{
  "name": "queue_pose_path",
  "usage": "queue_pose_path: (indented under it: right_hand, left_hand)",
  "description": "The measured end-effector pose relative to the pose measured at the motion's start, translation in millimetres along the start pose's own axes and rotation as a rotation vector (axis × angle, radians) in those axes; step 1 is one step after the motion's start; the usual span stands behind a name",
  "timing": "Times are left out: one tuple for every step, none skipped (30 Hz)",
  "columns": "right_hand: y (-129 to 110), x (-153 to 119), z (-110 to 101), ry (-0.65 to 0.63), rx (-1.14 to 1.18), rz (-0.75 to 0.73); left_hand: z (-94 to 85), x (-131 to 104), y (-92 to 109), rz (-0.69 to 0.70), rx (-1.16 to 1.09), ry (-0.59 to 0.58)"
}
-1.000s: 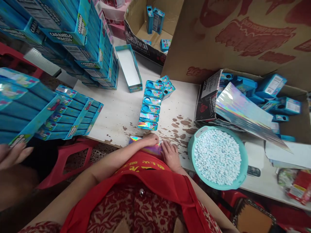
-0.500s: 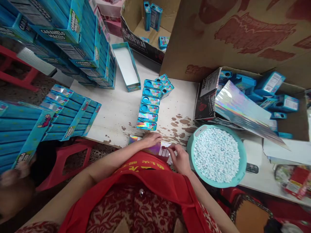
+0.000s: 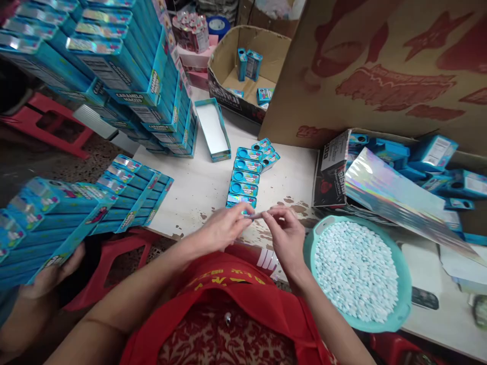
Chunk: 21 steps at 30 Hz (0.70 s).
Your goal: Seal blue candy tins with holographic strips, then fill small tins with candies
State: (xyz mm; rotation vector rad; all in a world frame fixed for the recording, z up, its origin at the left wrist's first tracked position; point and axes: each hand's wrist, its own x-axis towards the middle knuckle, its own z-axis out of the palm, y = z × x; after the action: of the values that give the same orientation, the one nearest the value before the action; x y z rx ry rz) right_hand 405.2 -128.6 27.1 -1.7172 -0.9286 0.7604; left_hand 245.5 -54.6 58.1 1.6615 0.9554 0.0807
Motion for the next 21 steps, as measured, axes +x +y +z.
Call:
queue_pose_path:
  right_hand:
    - [-5.2, 8.9, 11.3, 0.016, -0.008, -0.048]
    - [-9.2, 17.3, 22.0, 0.027, -0.015, -0.084]
    - [-11.8, 24.7, 32.0, 0.030, -0.021, -0.104]
    - [-12.9, 30.9, 40.9, 0.032, -0.028, -0.112]
    - [-12.6, 35.5, 48.6, 0.035, -0.039, -0.113]
    - [-11.2, 38.7, 55.2, 0.045, -0.054, -0.107]
    - [-8.9, 40.8, 60.4, 0.059, -0.073, -0.098]
    - [-6.1, 41.9, 64.6, 0.073, -0.093, -0.086]
    - [-3.2, 42.5, 67.7, 0.085, -0.112, -0.074]
    - [-0.4, 42.9, 70.1, 0.094, -0.130, -0.066]
    - [2.2, 43.5, 72.0, 0.103, -0.147, -0.064]
    - [4.5, 44.3, 73.5, 0.112, -0.160, -0.064]
    - [6.6, 45.4, 74.7, 0.119, -0.165, -0.066]
    - [8.6, 46.7, 75.8, 0.125, -0.162, -0.067]
    - [10.6, 48.2, 76.4, 0.132, -0.150, -0.061]
    - [12.4, 49.5, 76.7, 0.142, -0.131, -0.039]
    - [14.1, 50.5, 76.4, 0.152, -0.109, -0.003]
    - [15.6, 51.1, 75.6, 0.161, -0.086, 0.040]
    - [16.8, 51.2, 74.4, 0.163, -0.064, 0.082]
    - [17.6, 50.8, 73.0, 0.158, -0.040, 0.118]
    - [18.1, 50.1, 71.5, 0.147, -0.013, 0.144]
  left_hand:
    - [-14.7, 1.2, 1.0, -0.005, 0.008, 0.034]
    - [-28.7, 4.1, 0.5, -0.008, 0.002, 0.053]
    - [-41.6, 8.4, -1.6, -0.009, -0.019, 0.052]
    - [-52.8, 13.5, -4.9, -0.012, -0.053, 0.034]
    - [-62.2, 19.1, -9.1, -0.019, -0.095, 0.006]
    - [-69.5, 24.9, -13.8, -0.028, -0.139, -0.026]
    - [-74.7, 30.4, -18.6, -0.039, -0.179, -0.051]
    - [-77.9, 35.8, -23.3, -0.051, -0.214, -0.068]
    - [-79.6, 40.8, -27.6, -0.063, -0.242, -0.077]
    - [-80.2, 45.5, -31.5, -0.075, -0.265, -0.080]
    - [-79.9, 50.1, -35.4, -0.083, -0.288, -0.080]
    - [-79.2, 54.5, -39.3, -0.088, -0.312, -0.078]
    - [-78.2, 58.8, -43.6, -0.090, -0.339, -0.078]
    - [-77.0, 63.0, -48.7, -0.082, -0.371, -0.079]
    - [-75.4, 67.0, -54.6, -0.063, -0.406, -0.083]
    - [-73.2, 70.7, -61.6, -0.035, -0.440, -0.089]
    - [-70.1, 73.7, -69.4, -0.008, -0.466, -0.089]
    - [-66.0, 76.0, -77.9, 0.005, -0.471, -0.074]
    - [-60.7, 77.3, -86.5, -0.001, -0.451, -0.050]
    - [-54.2, 77.4, -94.4, -0.023, -0.412, -0.017]
    - [-46.7, 76.2, -101.0, -0.051, -0.370, 0.036]
